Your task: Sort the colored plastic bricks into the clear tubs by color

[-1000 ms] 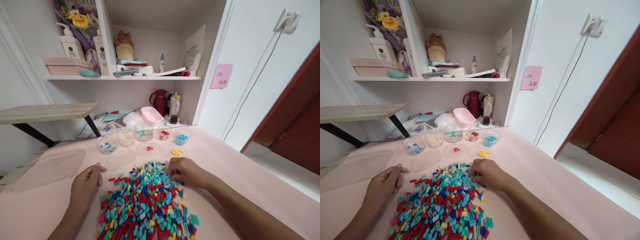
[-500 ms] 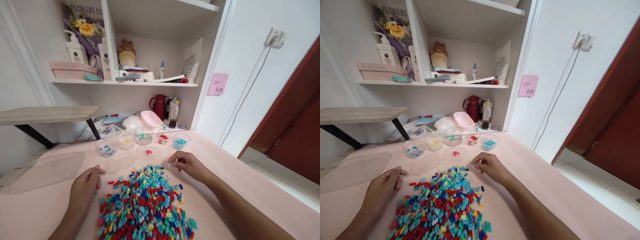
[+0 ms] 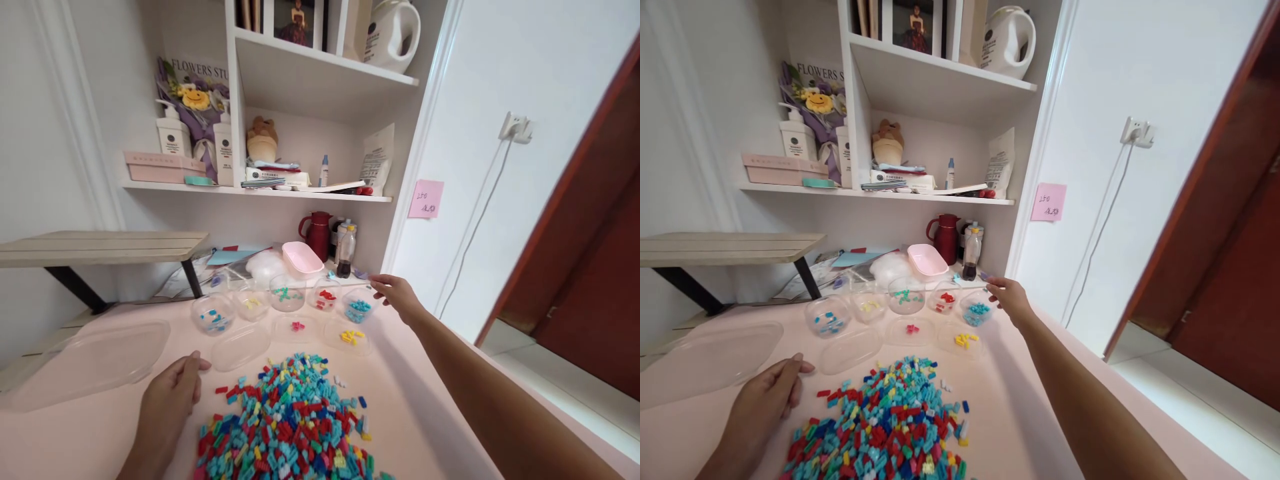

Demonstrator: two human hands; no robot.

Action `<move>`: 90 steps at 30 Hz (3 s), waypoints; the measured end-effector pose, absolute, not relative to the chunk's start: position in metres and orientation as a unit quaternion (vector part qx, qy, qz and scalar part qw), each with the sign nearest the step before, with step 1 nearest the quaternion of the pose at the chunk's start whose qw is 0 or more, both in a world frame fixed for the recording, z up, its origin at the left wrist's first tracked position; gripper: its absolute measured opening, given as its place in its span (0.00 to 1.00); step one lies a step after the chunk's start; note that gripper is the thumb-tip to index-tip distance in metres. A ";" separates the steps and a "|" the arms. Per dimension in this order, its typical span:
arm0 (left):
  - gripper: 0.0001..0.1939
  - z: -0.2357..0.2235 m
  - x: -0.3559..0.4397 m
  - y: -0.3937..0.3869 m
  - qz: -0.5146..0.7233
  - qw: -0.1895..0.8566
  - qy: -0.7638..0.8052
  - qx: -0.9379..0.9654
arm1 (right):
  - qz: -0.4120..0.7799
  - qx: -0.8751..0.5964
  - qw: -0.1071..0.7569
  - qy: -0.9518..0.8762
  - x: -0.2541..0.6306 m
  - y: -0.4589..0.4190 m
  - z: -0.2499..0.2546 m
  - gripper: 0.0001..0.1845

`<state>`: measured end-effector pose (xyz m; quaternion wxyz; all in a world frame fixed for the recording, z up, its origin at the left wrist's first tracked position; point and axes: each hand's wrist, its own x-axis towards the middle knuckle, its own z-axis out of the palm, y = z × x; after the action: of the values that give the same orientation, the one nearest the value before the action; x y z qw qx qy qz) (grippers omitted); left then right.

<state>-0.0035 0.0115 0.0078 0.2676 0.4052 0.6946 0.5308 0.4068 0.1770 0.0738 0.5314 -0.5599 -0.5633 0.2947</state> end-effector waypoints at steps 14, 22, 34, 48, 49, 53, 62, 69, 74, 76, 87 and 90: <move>0.23 0.005 -0.004 0.013 0.545 0.272 0.684 0.401 | 0.411 -0.472 0.443 -0.642 0.341 0.102 0.056 0.15; 0.25 0.010 -0.002 0.010 0.528 0.255 0.692 0.421 | 0.347 -0.491 0.313 -0.735 0.339 0.085 0.040 0.13; 0.24 0.012 0.000 0.011 0.512 0.258 0.709 0.412 | 0.433 -0.456 0.049 -0.776 0.381 0.085 0.046 0.08; 0.23 0.008 0.000 0.011 0.525 0.271 0.687 0.422 | 0.420 -0.429 0.025 -0.799 0.368 0.084 0.031 0.08; 0.23 0.009 0.001 0.010 0.526 0.270 0.687 0.422 | 0.408 -0.429 0.035 -0.805 0.367 0.084 0.031 0.07; 0.24 0.011 0.003 0.010 0.519 0.263 0.693 0.426 | 0.336 -0.433 0.086 -0.832 0.363 0.084 0.032 0.02; 0.22 0.010 0.002 0.009 0.522 0.256 0.691 0.429 | 0.379 -0.414 0.112 -0.820 0.362 0.083 0.037 0.06; 0.21 0.006 0.000 0.013 0.514 0.256 0.696 0.432 | 0.428 -0.390 0.089 -0.810 0.372 0.082 0.045 0.07; 0.21 0.008 0.000 0.012 0.514 0.258 0.698 0.426 | 0.430 -0.370 0.041 -0.822 0.378 0.081 0.045 0.18; 0.21 0.010 0.001 0.010 0.513 0.259 0.697 0.430 | 0.418 -0.357 0.018 -0.835 0.375 0.080 0.043 0.23; 0.23 0.008 0.001 0.011 0.496 0.252 0.700 0.448 | 0.364 -0.355 0.082 -0.857 0.367 0.073 0.052 0.11; 0.23 0.009 0.001 0.010 0.495 0.244 0.701 0.452 | 0.405 -0.342 0.020 -0.848 0.373 0.067 0.060 0.10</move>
<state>0.0014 0.0099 0.0090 0.2440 0.4519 0.7009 0.4950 0.3732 0.0670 0.0595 0.0199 -0.3422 -0.8476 0.4050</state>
